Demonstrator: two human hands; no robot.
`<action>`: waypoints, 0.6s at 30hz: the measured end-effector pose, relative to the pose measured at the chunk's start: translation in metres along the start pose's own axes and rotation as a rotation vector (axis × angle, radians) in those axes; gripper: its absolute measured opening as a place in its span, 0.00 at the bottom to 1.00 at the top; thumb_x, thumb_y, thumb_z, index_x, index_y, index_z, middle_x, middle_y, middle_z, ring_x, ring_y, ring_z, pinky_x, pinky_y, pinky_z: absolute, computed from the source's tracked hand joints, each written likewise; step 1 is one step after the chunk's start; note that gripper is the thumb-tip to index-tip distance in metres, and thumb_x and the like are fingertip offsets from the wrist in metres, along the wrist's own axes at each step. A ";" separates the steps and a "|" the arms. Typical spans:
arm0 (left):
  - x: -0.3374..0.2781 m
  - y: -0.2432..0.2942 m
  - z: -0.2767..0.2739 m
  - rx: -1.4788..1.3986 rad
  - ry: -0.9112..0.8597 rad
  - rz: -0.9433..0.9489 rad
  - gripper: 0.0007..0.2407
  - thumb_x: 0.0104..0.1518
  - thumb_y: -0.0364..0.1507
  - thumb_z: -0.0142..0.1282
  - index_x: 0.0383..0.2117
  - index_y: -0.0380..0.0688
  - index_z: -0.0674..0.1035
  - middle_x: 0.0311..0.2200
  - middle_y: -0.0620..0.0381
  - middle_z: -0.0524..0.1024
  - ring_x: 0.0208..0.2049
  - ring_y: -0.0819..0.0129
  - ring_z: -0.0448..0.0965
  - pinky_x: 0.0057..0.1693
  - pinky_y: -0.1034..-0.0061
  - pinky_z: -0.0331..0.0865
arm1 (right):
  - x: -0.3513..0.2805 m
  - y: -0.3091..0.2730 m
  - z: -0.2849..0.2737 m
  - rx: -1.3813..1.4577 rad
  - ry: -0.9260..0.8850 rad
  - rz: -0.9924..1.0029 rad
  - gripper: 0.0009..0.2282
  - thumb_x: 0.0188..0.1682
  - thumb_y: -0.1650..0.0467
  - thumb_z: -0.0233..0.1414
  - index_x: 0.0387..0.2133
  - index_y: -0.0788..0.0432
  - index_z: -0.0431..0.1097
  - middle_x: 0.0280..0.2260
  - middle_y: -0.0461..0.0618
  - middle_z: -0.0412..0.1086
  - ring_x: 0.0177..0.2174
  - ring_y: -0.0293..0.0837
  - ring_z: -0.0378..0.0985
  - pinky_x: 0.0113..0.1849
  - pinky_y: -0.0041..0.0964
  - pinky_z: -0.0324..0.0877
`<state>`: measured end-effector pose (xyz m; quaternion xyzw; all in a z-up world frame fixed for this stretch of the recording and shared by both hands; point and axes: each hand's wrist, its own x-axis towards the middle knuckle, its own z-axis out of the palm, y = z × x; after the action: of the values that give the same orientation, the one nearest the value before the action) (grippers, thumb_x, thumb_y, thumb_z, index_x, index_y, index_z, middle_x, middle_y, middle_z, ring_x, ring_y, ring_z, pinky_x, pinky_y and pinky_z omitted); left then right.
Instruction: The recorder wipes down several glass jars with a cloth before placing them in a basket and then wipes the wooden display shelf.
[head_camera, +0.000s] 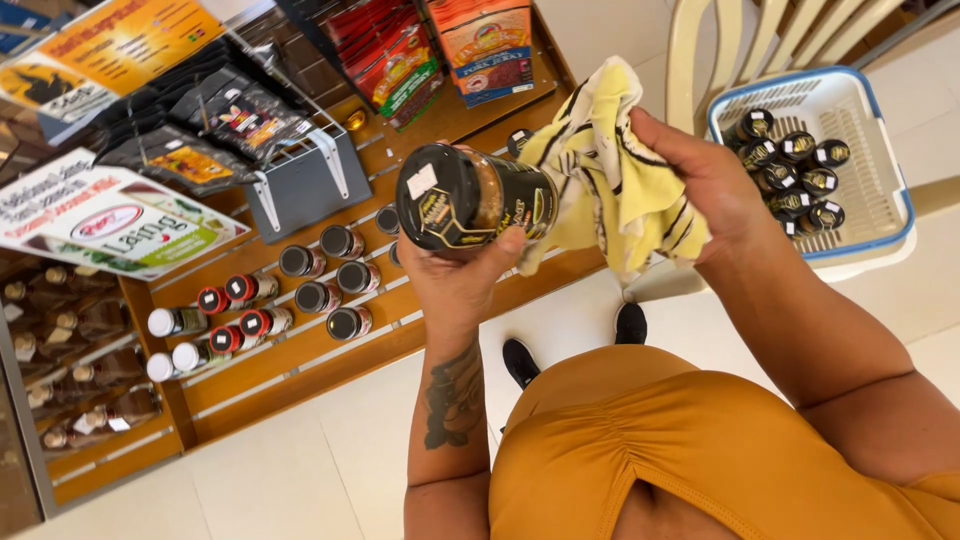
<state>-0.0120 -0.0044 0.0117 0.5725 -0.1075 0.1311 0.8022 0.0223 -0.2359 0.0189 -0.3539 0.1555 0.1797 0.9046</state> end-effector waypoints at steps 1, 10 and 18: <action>0.000 -0.003 0.005 -0.003 -0.015 -0.010 0.28 0.47 0.17 0.68 0.57 0.40 0.72 0.53 0.54 0.76 0.52 0.66 0.78 0.63 0.70 0.74 | -0.007 0.002 0.001 0.010 0.012 -0.009 0.18 0.53 0.69 0.51 0.53 0.71 0.70 0.41 0.60 0.78 0.32 0.46 0.84 0.35 0.34 0.80; 0.012 -0.031 0.082 0.181 -0.283 -0.201 0.33 0.45 0.18 0.71 0.60 0.37 0.67 0.47 0.51 0.78 0.44 0.68 0.80 0.54 0.78 0.77 | -0.054 0.002 -0.034 -0.754 0.066 -0.431 0.17 0.60 0.69 0.39 0.59 0.63 0.61 0.42 0.47 0.68 0.36 0.33 0.66 0.38 0.26 0.66; 0.006 -0.133 0.161 0.092 -0.410 -0.115 0.34 0.40 0.18 0.77 0.58 0.33 0.71 0.50 0.46 0.75 0.51 0.63 0.78 0.58 0.67 0.77 | -0.086 -0.020 -0.113 -0.703 0.372 -0.658 0.18 0.59 0.67 0.42 0.58 0.63 0.67 0.38 0.54 0.69 0.39 0.41 0.68 0.50 0.45 0.67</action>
<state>0.0346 -0.1977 -0.0527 0.6285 -0.2293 -0.0293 0.7426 -0.0632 -0.3466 -0.0135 -0.6928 0.1245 -0.1389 0.6966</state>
